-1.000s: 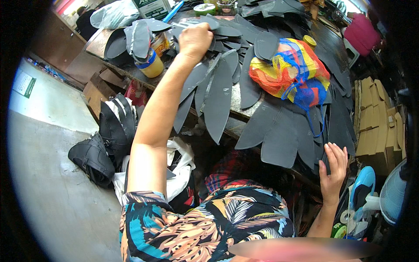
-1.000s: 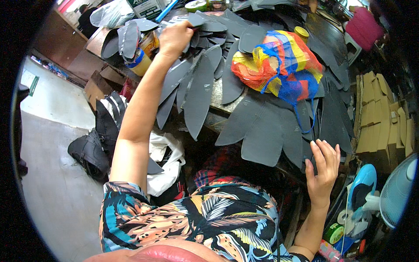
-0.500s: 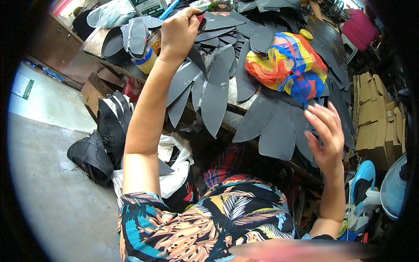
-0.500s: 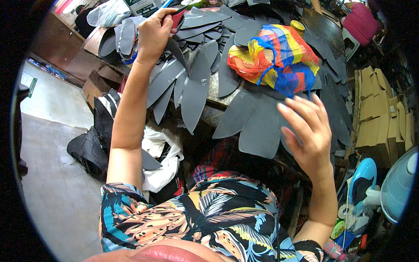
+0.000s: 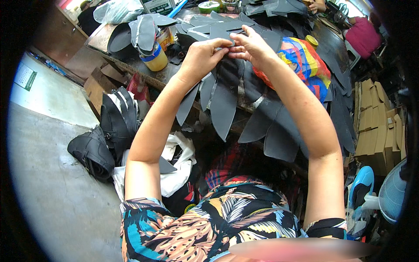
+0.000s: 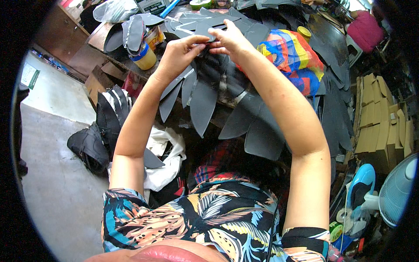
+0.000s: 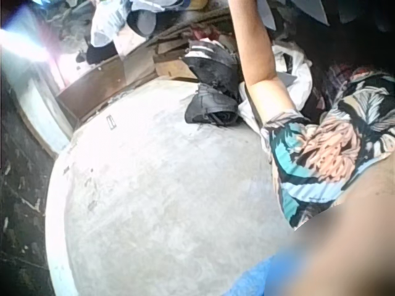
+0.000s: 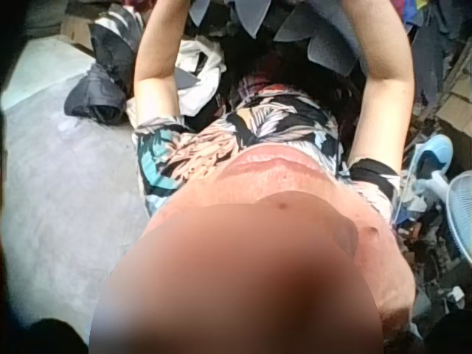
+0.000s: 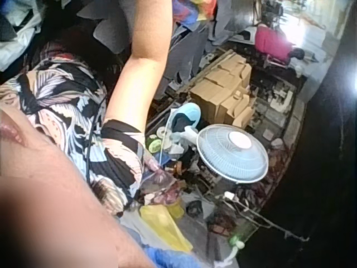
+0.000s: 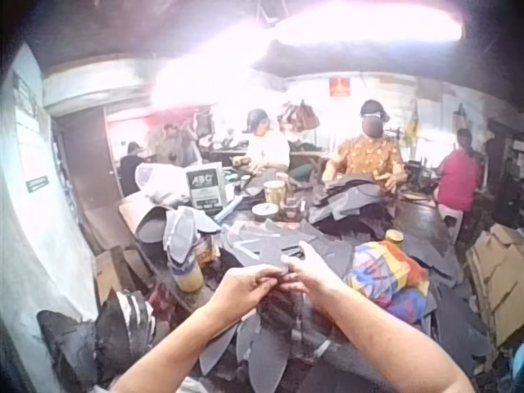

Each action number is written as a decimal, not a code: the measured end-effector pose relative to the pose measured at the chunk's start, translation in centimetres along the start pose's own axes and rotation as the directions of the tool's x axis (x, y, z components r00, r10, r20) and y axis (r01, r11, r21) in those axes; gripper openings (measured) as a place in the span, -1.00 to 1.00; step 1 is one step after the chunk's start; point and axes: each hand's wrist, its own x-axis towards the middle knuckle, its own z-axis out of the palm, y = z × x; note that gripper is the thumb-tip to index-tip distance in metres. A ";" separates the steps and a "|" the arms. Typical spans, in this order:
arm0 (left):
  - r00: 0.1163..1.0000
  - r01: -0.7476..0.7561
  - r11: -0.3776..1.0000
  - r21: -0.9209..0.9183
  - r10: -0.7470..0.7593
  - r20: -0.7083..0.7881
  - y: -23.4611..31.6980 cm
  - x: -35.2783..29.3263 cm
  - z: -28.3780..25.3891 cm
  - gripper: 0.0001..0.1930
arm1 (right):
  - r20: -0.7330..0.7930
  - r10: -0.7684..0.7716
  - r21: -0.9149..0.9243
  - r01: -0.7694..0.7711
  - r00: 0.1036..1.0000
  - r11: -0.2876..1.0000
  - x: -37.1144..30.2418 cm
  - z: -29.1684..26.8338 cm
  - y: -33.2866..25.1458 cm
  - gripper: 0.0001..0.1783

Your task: The person repeatedly picks up gray shoe sole pieces from a pile on a workbench, places them into a colorful mesh bag, and then removes them again. The person also handles small cardboard templates, placing them into the bag and taking them out. The actions are repetitive and do not show a clear final state or destination for the items.

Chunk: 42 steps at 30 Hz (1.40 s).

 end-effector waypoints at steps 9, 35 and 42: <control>0.962 0.124 0.979 -0.159 -0.158 -0.222 -5.0 -0.3 -0.7 -0.73 | -0.076 -0.023 -0.157 0.010 0.997 0.987 2.1 -2.0 2.2 0.01; 0.913 0.267 0.836 0.479 -0.379 0.153 -9.1 0.5 1.5 -0.21 | 0.000 -0.398 -0.035 0.398 0.917 0.917 -2.2 -4.0 -6.0 -0.04; 0.945 0.292 0.954 0.068 -0.298 0.132 -4.1 0.5 -2.0 -0.24 | 0.008 -0.394 0.089 0.391 0.919 0.916 -8.6 -7.3 -9.8 0.02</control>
